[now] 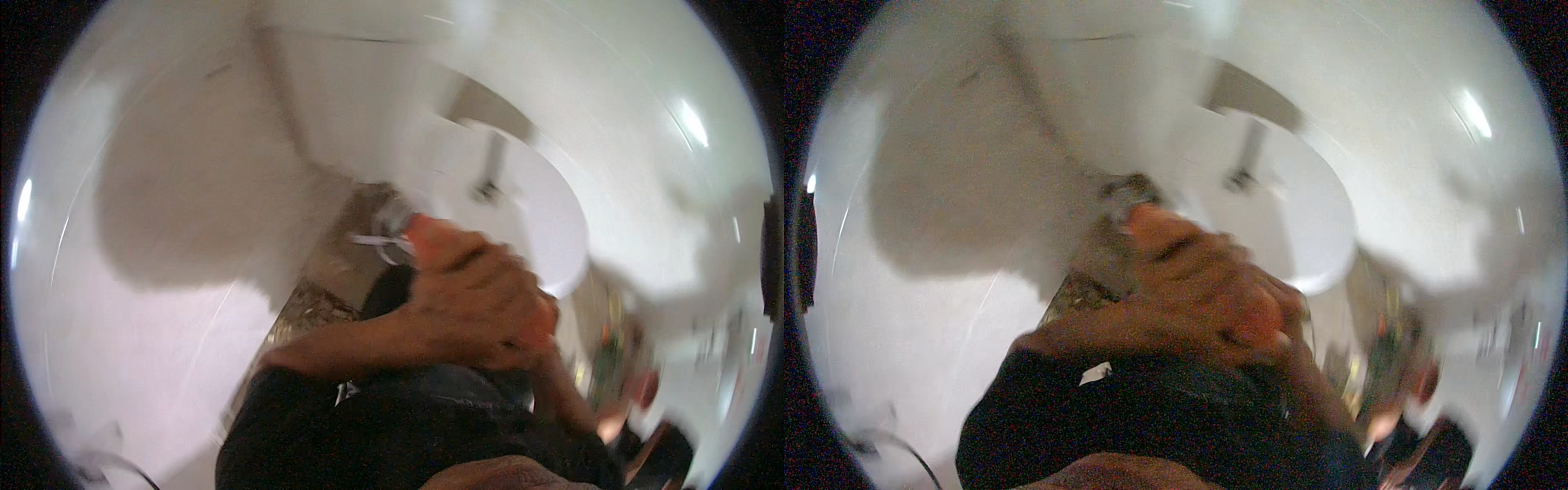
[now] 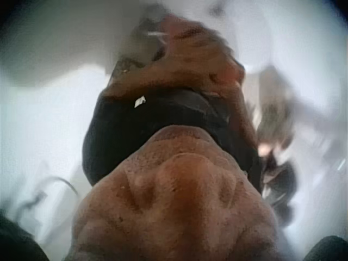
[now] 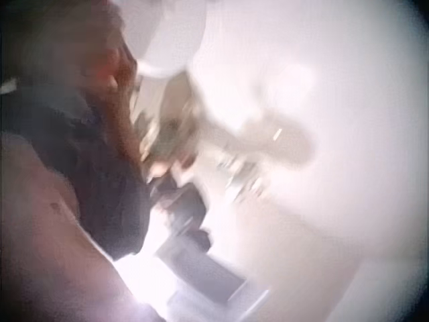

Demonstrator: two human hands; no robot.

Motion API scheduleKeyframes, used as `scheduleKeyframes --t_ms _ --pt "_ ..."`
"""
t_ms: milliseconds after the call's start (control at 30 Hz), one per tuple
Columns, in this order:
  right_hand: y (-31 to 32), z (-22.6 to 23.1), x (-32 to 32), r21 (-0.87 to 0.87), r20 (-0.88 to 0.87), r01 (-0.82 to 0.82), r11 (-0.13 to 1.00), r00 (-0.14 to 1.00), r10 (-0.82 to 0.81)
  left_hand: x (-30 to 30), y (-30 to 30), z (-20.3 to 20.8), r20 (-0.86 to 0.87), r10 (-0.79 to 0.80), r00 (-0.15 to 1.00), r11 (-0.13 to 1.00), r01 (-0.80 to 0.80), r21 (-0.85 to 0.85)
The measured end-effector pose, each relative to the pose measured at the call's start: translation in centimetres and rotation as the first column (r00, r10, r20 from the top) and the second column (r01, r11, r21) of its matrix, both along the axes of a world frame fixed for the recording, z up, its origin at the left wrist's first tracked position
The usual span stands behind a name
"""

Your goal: The person uses a power drill to make a hole in a tiled wall next to a toilet, then inserts a plastic wall anchor and uses a hammer to tap a metal hook into the anchor.

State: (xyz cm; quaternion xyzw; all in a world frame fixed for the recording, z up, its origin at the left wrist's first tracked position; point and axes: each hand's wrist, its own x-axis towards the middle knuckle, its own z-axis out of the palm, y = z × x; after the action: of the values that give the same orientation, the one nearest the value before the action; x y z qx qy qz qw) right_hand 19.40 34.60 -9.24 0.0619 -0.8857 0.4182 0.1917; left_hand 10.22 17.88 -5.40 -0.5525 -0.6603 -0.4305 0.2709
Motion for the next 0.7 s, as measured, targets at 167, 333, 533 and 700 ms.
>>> scheduleKeyframes --t_ms 167,333,533,700 --pt "1.3 -4.6 8.1 -0.138 -0.11 -0.031 0.99 0.994 0.016 5.2 1.4 0.2 -0.021 -0.148 0.989 0.974 0.142 -0.174" --pt "0.3 -6.5 20.5 -0.306 -0.022 0.291 0.907 0.95 -0.312 11.6 5.2 -1.6 -0.033 -0.501 0.865 0.846 0.481 -0.23" --pt "-1.1 -9.0 29.0 -0.432 -0.012 0.556 0.71 0.784 -0.621 13.0 4.3 -3.9 0.005 -0.6 0.8 0.798 0.599 -0.07" --pt "-0.8 -10.2 31.6 -0.749 0.311 0.622 0.227 0.633 -0.708 13.1 4.9 -6.5 0.2 -0.487 0.85 0.847 0.515 -0.13"
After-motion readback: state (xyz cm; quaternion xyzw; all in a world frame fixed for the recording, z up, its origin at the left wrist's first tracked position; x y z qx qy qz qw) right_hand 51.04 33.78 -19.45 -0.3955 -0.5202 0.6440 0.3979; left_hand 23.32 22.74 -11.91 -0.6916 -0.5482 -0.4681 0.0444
